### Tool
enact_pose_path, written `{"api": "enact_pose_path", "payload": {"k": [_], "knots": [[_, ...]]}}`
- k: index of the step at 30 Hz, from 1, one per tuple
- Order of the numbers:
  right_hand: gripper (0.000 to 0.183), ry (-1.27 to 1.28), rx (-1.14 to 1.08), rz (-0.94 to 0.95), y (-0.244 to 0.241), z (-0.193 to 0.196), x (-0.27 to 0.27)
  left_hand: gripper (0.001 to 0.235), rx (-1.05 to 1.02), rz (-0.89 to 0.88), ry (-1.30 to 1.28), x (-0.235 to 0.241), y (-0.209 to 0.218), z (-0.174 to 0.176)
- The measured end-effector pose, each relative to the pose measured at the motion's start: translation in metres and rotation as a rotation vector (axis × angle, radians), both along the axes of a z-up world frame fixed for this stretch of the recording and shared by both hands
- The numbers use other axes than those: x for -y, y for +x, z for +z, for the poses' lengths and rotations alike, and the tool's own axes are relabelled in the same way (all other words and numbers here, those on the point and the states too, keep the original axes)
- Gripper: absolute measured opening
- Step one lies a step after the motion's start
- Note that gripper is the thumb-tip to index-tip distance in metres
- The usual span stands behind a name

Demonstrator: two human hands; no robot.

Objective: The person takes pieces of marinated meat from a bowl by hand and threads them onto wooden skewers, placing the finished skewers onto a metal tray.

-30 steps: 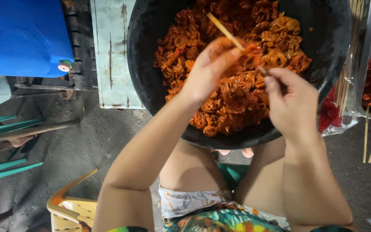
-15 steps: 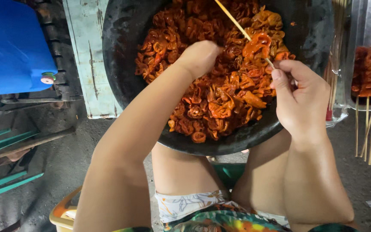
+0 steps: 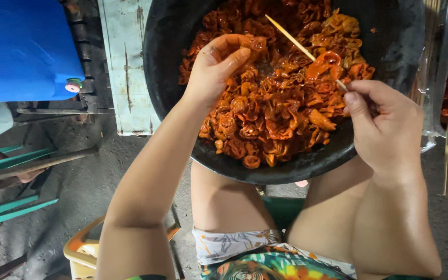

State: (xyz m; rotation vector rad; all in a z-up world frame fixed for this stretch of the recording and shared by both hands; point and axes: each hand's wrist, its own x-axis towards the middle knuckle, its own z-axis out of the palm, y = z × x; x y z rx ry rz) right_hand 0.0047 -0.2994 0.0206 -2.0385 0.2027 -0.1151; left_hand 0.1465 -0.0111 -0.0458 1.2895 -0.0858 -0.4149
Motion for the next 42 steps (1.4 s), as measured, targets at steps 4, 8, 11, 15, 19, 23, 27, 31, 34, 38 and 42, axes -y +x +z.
{"api": "enact_pose_path", "payload": {"k": [4, 8, 11, 15, 19, 23, 27, 31, 34, 38, 42], "knots": [[0.014, -0.001, -0.027, 0.019, -0.001, 0.001, -0.002, 0.015, -0.165, 0.042, -0.18, -0.006, -0.009, 0.012], [0.014, -0.04, -0.065, 0.03, 0.001, 0.002, -0.004, 0.014, -0.123, 0.061, -0.112, -0.005, -0.013, 0.012], [0.014, -0.046, -0.062, 0.033, 0.002, 0.001, -0.003, 0.013, 0.107, 0.05, 0.149, 0.002, -0.008, 0.004], [0.015, -0.054, -0.073, 0.012, 0.004, 0.0, -0.001, 0.013, 0.536, -0.136, 1.059, 0.007, -0.007, -0.004], [0.014, -0.038, -0.08, 0.032, 0.004, 0.001, 0.003, 0.031, 0.643, -0.43, 1.34, 0.042, 0.002, -0.03], [0.014, -0.005, -0.068, 0.038, 0.005, 0.003, 0.003, 0.024, 0.581, -0.589, 1.298, 0.07, 0.019, -0.059], [0.013, -0.025, -0.058, 0.036, 0.006, 0.002, 0.005, 0.016, 0.548, -0.723, 1.462, 0.084, 0.033, -0.078], [0.014, -0.018, -0.043, 0.043, 0.007, 0.002, 0.007, 0.021, 0.62, -0.604, 1.463, 0.078, 0.037, -0.071], [0.014, -0.027, -0.064, 0.026, 0.006, 0.002, 0.008, 0.019, 0.626, -0.425, 1.303, 0.058, 0.038, -0.051], [0.013, -0.046, -0.083, -0.001, 0.002, 0.002, 0.012, 0.02, 0.351, -0.222, 0.943, 0.026, 0.032, -0.024], [0.014, -0.02, -0.063, 0.008, 0.003, 0.004, 0.009, 0.03, 0.151, -0.069, 0.235, 0.01, 0.018, -0.01]]}}
